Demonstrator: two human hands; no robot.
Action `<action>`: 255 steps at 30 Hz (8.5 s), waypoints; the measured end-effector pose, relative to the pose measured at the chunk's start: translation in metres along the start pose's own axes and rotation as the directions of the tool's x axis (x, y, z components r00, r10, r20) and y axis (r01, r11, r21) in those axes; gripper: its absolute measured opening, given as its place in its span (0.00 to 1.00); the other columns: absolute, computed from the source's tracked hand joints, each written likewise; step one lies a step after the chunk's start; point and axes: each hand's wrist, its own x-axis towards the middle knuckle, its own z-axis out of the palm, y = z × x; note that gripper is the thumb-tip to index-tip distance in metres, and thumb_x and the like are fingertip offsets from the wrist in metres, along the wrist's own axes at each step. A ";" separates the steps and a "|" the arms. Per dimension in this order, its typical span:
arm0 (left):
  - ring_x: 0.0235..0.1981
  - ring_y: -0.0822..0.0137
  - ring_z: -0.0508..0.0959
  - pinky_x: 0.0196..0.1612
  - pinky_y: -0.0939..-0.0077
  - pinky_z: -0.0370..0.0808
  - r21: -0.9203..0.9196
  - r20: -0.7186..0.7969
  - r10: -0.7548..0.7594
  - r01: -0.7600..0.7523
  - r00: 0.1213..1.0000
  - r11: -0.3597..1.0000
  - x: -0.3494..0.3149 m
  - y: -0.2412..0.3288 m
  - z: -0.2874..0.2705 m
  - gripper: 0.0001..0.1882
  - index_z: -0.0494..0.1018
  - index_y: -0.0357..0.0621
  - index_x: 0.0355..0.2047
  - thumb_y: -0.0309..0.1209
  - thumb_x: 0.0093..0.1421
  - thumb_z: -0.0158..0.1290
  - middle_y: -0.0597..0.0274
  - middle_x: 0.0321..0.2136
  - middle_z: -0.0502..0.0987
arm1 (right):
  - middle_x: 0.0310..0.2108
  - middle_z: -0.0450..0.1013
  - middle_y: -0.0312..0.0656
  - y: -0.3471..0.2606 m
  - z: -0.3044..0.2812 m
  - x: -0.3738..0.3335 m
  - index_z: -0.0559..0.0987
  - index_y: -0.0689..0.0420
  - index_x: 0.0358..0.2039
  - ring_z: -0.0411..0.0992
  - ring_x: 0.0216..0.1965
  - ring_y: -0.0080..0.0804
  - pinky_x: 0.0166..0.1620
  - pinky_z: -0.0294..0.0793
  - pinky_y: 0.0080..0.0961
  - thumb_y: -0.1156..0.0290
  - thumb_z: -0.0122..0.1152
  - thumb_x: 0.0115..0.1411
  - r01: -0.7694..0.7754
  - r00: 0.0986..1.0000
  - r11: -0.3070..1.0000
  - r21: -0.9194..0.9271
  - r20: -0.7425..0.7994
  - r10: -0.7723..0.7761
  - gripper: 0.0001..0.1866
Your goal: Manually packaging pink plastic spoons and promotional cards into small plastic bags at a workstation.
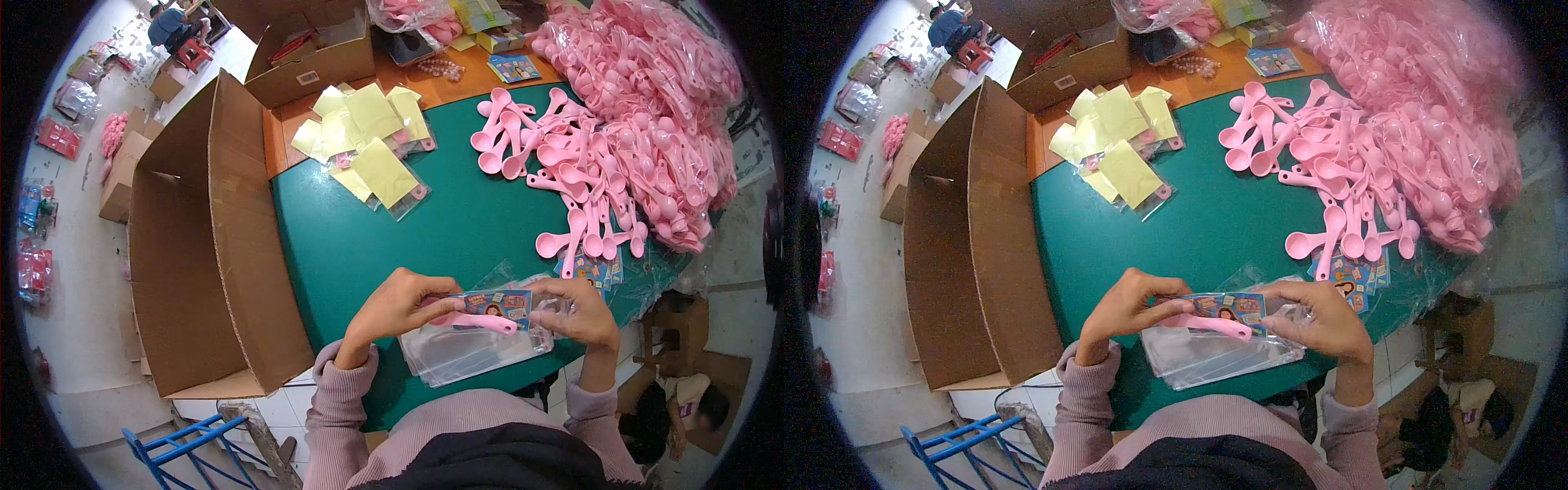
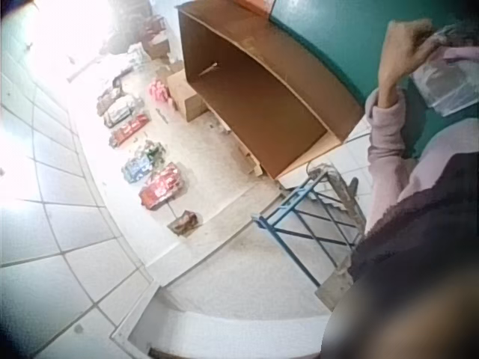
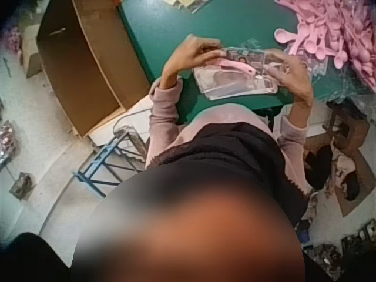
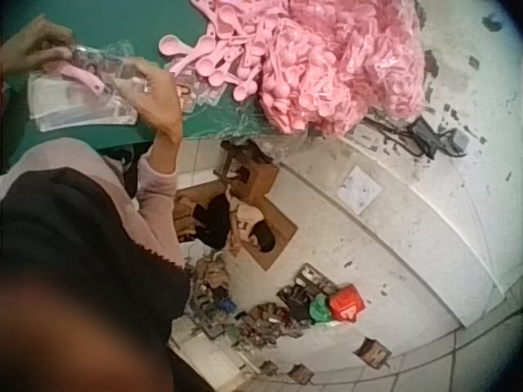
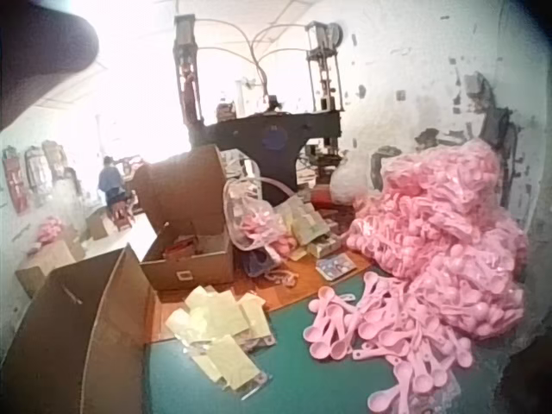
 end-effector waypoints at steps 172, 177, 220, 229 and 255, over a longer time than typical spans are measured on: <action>0.33 0.75 0.76 0.38 0.82 0.72 -0.488 -0.160 -0.286 0.176 0.945 0.855 0.024 -0.015 0.041 0.15 0.67 0.38 0.42 0.24 0.54 0.55 0.60 0.31 0.78 | 0.34 0.71 0.39 0.008 0.000 -0.018 0.75 0.66 0.32 0.68 0.37 0.21 0.42 0.68 0.16 0.83 0.54 0.54 0.072 0.804 0.996 -0.056 -0.587 -0.091 0.05; 0.35 0.74 0.76 0.40 0.81 0.72 -0.518 -0.154 -0.296 0.178 0.943 0.837 0.024 -0.012 0.039 0.13 0.68 0.38 0.41 0.23 0.55 0.54 0.59 0.32 0.78 | 0.33 0.72 0.39 0.007 -0.001 -0.014 0.75 0.65 0.31 0.68 0.34 0.20 0.39 0.68 0.16 0.85 0.54 0.52 0.162 0.723 0.983 -0.090 -0.667 -0.180 0.06; 0.18 0.80 0.62 0.20 0.82 0.62 -0.363 -0.104 -0.196 0.147 0.975 0.920 0.020 0.008 0.036 0.14 0.75 0.36 0.34 0.36 0.61 0.47 0.67 0.16 0.69 | 0.36 0.71 0.45 0.002 0.038 0.014 0.76 0.64 0.30 0.71 0.35 0.30 0.39 0.73 0.24 0.61 0.56 0.57 0.376 0.745 0.896 -0.238 -0.497 -0.445 0.16; 0.26 0.78 0.72 0.27 0.86 0.67 -0.560 -0.076 -0.213 0.135 0.974 0.817 0.021 0.009 0.031 0.18 0.74 0.35 0.38 0.37 0.64 0.41 0.65 0.27 0.76 | 0.40 0.69 0.48 0.022 0.033 -0.011 0.73 0.59 0.42 0.65 0.45 0.43 0.49 0.63 0.36 0.49 0.52 0.56 0.291 0.703 0.913 -0.286 -0.584 -0.407 0.25; 0.25 0.79 0.74 0.29 0.83 0.70 -0.242 0.034 -0.260 0.260 0.965 0.935 0.024 0.010 0.017 0.15 0.76 0.39 0.35 0.36 0.62 0.44 0.64 0.24 0.78 | 0.31 0.70 0.37 -0.005 0.014 -0.021 0.74 0.62 0.40 0.68 0.32 0.19 0.35 0.67 0.15 0.84 0.53 0.53 0.147 0.770 0.980 -0.135 -0.607 -0.199 0.13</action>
